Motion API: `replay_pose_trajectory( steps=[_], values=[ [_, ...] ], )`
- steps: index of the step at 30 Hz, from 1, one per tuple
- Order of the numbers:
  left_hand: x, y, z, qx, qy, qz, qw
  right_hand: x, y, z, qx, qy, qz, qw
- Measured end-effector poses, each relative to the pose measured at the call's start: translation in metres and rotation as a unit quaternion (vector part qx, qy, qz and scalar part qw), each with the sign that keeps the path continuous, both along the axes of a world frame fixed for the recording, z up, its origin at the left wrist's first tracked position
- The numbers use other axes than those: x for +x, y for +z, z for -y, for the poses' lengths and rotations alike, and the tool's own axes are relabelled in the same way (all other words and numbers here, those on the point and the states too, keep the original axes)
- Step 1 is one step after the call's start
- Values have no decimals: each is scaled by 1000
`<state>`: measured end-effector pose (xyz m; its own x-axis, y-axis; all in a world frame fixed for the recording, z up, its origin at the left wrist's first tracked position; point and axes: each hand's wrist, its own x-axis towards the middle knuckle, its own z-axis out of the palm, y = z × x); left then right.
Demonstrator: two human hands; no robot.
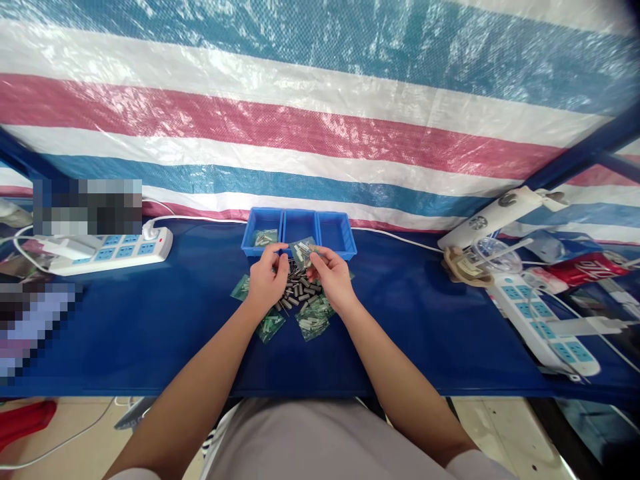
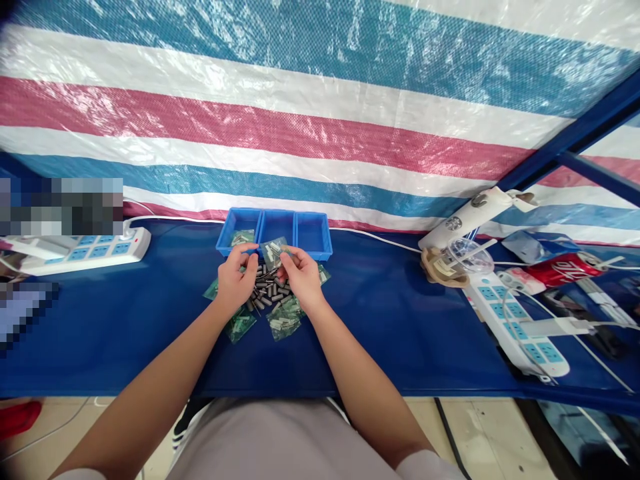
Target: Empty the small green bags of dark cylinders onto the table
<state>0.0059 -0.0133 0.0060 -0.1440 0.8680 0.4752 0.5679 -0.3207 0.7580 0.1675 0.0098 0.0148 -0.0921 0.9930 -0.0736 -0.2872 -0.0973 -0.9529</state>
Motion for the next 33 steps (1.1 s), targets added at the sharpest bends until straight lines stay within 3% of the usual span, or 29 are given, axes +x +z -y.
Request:
replay_pose_trajectory(
  steps=[10, 13, 18, 24, 28, 33],
  values=[
    [2, 2, -2, -13, -88, 58, 994, -1, -6, -1, 9, 27, 47, 998],
    [3, 1, -4, -21, -55, 105, 993, -1, -5, -1, 6, 26, 46, 999],
    [-7, 2, -11, 6, 53, 213, 976, 1, -3, 0, 7, 32, 46, 998],
    [-25, -2, -20, -77, 91, 165, 979, 2, -4, 2, 17, 40, 78, 996],
    [-29, -3, -20, -55, 136, 115, 983, 2, -4, 2, 33, 28, 105, 993],
    [-22, 4, -16, 6, 143, 6, 990, 3, -5, 6, 127, 29, 190, 973]
  ],
)
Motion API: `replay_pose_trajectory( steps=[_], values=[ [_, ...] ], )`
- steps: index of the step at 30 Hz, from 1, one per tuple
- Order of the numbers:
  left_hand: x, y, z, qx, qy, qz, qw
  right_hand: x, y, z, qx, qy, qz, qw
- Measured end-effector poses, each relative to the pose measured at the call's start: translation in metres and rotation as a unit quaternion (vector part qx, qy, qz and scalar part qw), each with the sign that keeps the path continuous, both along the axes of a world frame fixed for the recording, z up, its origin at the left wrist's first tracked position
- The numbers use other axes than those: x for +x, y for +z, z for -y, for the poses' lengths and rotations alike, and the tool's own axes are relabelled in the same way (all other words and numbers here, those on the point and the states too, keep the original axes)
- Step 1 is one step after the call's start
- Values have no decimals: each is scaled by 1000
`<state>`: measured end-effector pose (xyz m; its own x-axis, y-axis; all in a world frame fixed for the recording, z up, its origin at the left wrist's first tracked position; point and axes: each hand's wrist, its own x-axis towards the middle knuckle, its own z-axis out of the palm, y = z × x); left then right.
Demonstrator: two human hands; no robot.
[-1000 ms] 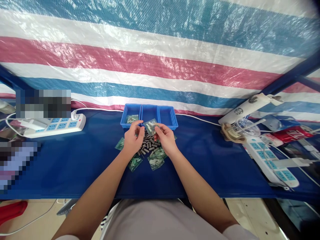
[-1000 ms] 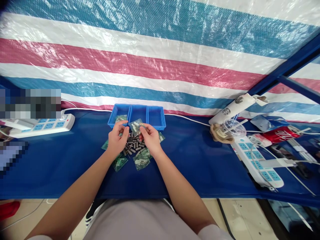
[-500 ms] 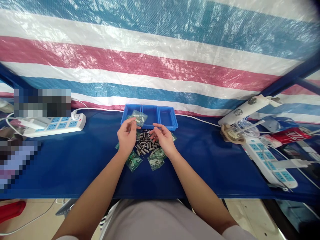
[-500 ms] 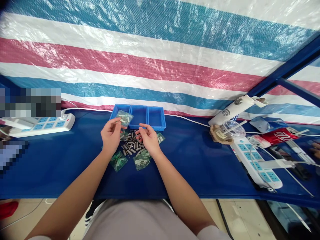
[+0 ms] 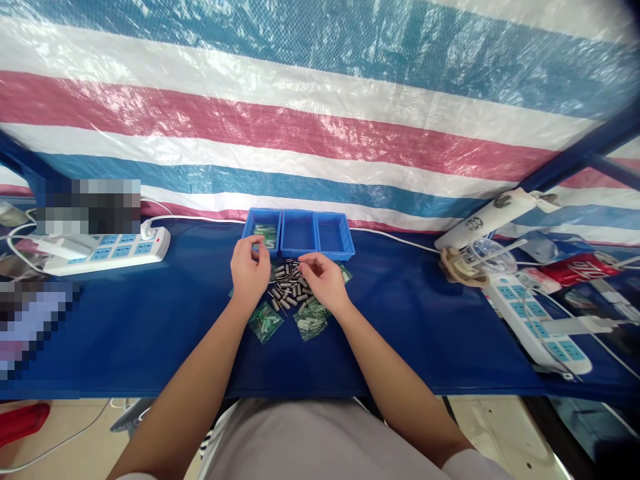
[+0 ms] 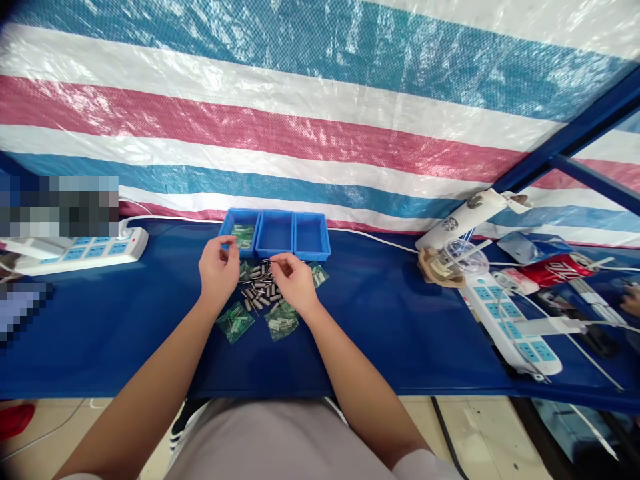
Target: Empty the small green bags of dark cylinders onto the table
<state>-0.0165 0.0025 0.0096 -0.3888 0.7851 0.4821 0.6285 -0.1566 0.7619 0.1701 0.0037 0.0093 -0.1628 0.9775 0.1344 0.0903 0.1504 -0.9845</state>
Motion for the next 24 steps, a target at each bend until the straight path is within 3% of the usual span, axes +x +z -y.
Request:
replay_pose_trajectory(
  steps=[2, 4, 7, 9, 12, 16, 24],
  values=[
    [2, 1, 0, -4, -18, -33, 999, 0, 3, 4, 33, 26, 57, 998],
    [4, 0, 0, -25, -33, -34, 999, 0, 8, 8, 81, 95, 94, 988],
    [5, -2, 0, -34, -45, -16, 998, -2, 15, 15, 178, 214, 174, 945],
    [6, -3, 2, -28, -49, -1, 998, -4, 18, 20, 199, 285, 226, 910],
    [8, -2, 4, -22, -56, 17, 998, -8, 18, 28, 206, 340, 279, 874],
    [9, -2, 6, -11, -68, 28, 997, -11, 14, 33, 201, 376, 301, 853],
    [11, -1, 8, -1, -79, 44, 996, -12, 7, 31, 228, 350, 281, 864]
  ],
)
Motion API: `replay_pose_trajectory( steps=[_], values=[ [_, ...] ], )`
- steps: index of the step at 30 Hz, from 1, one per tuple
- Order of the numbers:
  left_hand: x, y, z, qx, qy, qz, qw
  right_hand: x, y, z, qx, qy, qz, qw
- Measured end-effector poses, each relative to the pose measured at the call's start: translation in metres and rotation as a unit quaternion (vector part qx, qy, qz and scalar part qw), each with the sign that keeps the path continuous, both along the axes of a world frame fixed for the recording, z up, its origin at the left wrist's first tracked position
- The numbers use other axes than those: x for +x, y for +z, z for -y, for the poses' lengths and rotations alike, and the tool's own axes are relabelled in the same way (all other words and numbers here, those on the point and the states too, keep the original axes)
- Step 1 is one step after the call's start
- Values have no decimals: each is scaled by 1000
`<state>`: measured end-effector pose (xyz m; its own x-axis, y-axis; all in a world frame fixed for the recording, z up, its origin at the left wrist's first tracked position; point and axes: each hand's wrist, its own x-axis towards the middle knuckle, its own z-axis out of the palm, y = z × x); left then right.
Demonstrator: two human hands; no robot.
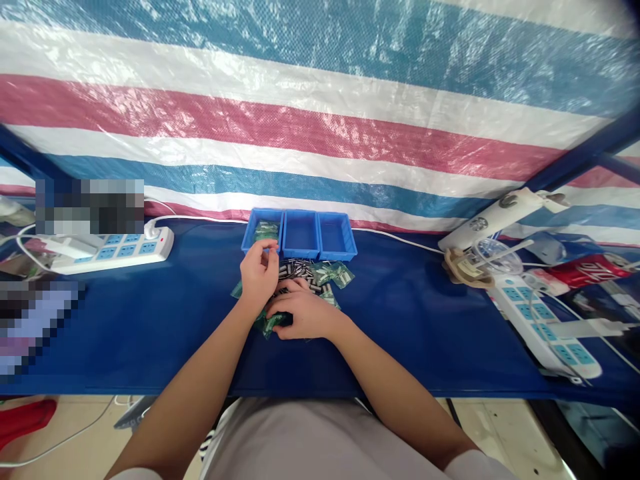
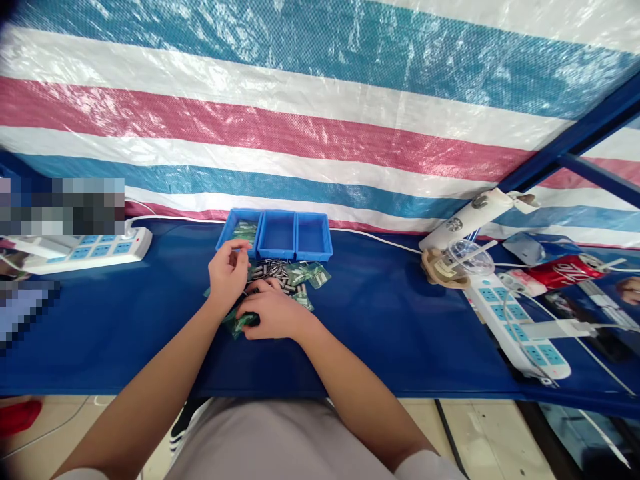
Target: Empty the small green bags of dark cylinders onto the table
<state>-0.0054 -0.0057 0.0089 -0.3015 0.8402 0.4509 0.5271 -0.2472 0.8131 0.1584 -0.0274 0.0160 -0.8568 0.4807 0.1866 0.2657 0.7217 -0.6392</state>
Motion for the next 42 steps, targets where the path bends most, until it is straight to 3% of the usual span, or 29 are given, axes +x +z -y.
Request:
replay_pose_trajectory(
  steps=[7, 11, 13, 17, 20, 22, 25, 30, 42],
  values=[
    [-7, 3, -2, 18, 17, 15, 1000, -1, 3, 0, -11, -16, -52, 998],
    [-10, 5, -3, 29, 36, 42, 998, -1, 10, -1, -43, -85, -112, 989],
    [-10, 6, -4, 24, 28, 67, 997, -1, 10, -3, -90, -150, -163, 971],
    [-8, 7, -5, 20, 0, 133, 991, 2, 0, -17, -240, -294, -294, 877],
    [-4, 3, -5, -5, -22, 149, 989, 7, -7, -30, -288, -373, -379, 797],
    [1, -1, -3, -30, -60, 116, 991, 10, -8, -36, -319, -410, -407, 751],
    [10, -6, 2, -43, -110, 10, 993, 10, -6, -38, -355, -415, -435, 716],
    [17, -9, 9, -54, -164, -36, 984, 7, -2, -35, -367, -392, -459, 708],
    [11, -9, 4, -22, -107, -65, 992, 6, -3, -37, -347, -395, -415, 743]
  ],
)
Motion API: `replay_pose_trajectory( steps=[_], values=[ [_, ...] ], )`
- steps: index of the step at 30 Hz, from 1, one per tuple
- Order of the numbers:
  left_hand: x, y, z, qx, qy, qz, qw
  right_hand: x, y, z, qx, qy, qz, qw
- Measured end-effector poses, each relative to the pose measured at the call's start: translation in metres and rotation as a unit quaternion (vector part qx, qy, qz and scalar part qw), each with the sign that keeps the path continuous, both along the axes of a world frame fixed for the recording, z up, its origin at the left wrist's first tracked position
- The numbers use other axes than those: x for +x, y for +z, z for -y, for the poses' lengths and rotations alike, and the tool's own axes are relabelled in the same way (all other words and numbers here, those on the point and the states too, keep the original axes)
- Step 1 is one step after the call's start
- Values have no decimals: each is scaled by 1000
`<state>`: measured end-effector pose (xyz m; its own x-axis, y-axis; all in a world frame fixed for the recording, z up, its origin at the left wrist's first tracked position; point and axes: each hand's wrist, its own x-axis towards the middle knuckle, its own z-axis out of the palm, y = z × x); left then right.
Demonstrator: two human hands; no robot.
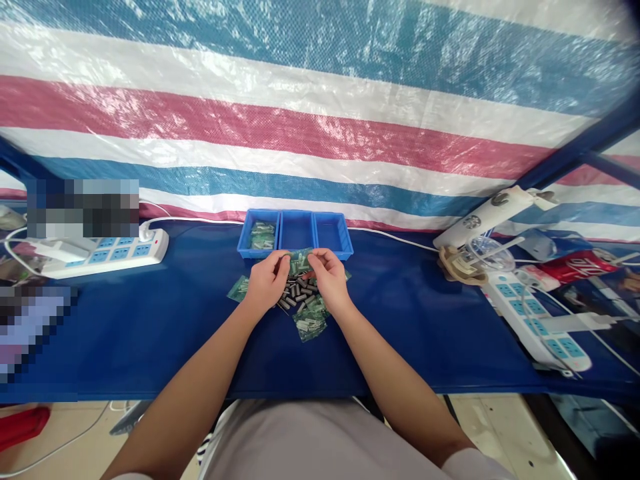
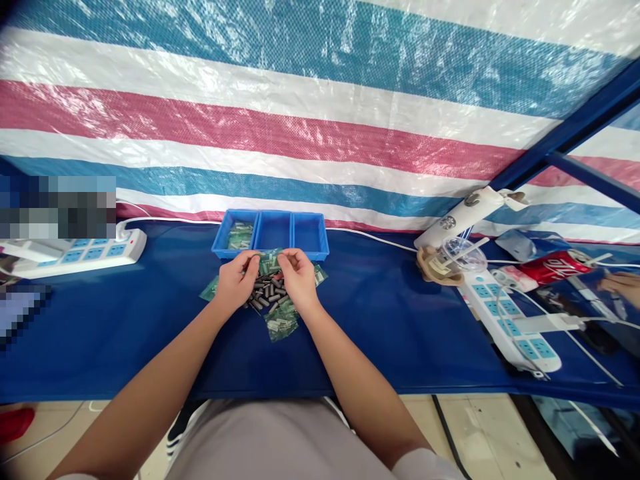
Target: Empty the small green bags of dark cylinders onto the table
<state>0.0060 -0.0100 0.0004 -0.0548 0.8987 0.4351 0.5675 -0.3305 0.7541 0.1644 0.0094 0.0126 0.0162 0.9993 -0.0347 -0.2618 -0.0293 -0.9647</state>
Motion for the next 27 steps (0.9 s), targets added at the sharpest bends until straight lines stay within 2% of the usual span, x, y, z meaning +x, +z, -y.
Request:
replay_pose_trajectory(
  steps=[16, 27],
  values=[
    [0, 7, 2, -4, 7, -21, 1000, 6, -8, -1, 95, 28, 100, 990],
    [1, 8, 2, 0, 3, 20, 1000, 7, -5, 1, 103, 26, 135, 985]
  ],
)
